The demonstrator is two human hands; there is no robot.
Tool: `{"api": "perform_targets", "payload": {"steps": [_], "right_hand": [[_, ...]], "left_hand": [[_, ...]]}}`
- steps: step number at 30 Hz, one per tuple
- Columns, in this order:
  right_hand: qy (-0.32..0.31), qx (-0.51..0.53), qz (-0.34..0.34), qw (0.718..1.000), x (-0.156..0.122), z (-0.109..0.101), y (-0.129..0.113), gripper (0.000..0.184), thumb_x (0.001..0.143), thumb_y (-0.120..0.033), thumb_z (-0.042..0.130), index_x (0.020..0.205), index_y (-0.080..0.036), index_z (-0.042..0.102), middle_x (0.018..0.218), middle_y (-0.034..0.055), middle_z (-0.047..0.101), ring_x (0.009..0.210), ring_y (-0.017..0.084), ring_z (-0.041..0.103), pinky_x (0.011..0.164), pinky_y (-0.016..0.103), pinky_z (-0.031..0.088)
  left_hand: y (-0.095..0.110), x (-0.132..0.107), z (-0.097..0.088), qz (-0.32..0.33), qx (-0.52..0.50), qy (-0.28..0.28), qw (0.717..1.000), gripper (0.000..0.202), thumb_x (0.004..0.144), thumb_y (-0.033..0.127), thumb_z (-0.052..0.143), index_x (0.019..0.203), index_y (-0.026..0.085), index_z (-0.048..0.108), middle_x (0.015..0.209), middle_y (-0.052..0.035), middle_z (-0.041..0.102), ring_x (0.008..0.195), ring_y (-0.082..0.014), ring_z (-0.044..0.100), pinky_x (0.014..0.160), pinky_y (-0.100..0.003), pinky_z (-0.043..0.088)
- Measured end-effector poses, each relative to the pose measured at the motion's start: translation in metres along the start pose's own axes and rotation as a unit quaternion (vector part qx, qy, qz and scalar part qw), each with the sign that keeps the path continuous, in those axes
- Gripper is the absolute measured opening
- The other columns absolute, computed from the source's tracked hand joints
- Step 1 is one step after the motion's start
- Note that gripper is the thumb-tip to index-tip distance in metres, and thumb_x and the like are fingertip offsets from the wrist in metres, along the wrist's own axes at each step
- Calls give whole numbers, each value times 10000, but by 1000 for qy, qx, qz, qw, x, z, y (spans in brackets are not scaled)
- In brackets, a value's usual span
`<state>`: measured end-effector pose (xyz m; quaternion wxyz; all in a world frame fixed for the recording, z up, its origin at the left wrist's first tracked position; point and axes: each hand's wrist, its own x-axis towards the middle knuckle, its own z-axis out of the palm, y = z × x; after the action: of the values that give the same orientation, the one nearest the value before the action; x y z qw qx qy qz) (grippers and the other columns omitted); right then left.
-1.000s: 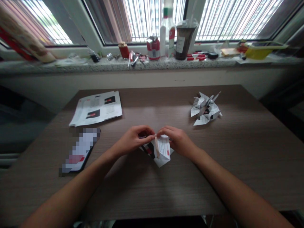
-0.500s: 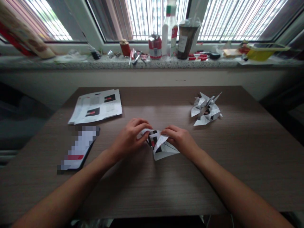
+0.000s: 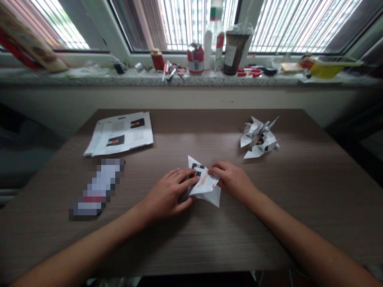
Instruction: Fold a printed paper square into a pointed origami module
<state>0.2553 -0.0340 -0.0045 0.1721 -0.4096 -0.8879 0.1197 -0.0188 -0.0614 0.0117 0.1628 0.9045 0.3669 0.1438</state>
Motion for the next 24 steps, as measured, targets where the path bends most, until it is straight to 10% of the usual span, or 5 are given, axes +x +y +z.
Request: {"api": "perform_targets", "payload": {"steps": [24], "right_hand": [[-27, -2, -27, 999, -5, 3, -1, 235, 981, -135, 583, 1178, -185, 699, 1070, 119, 667, 952, 256, 640, 809, 386, 554]], "left_hand": [[-3, 10, 5, -32, -1, 10, 999, 393, 844, 114, 707, 1219, 187, 612, 1423, -120, 622, 1306, -295, 596, 1122, -484, 478]]}}
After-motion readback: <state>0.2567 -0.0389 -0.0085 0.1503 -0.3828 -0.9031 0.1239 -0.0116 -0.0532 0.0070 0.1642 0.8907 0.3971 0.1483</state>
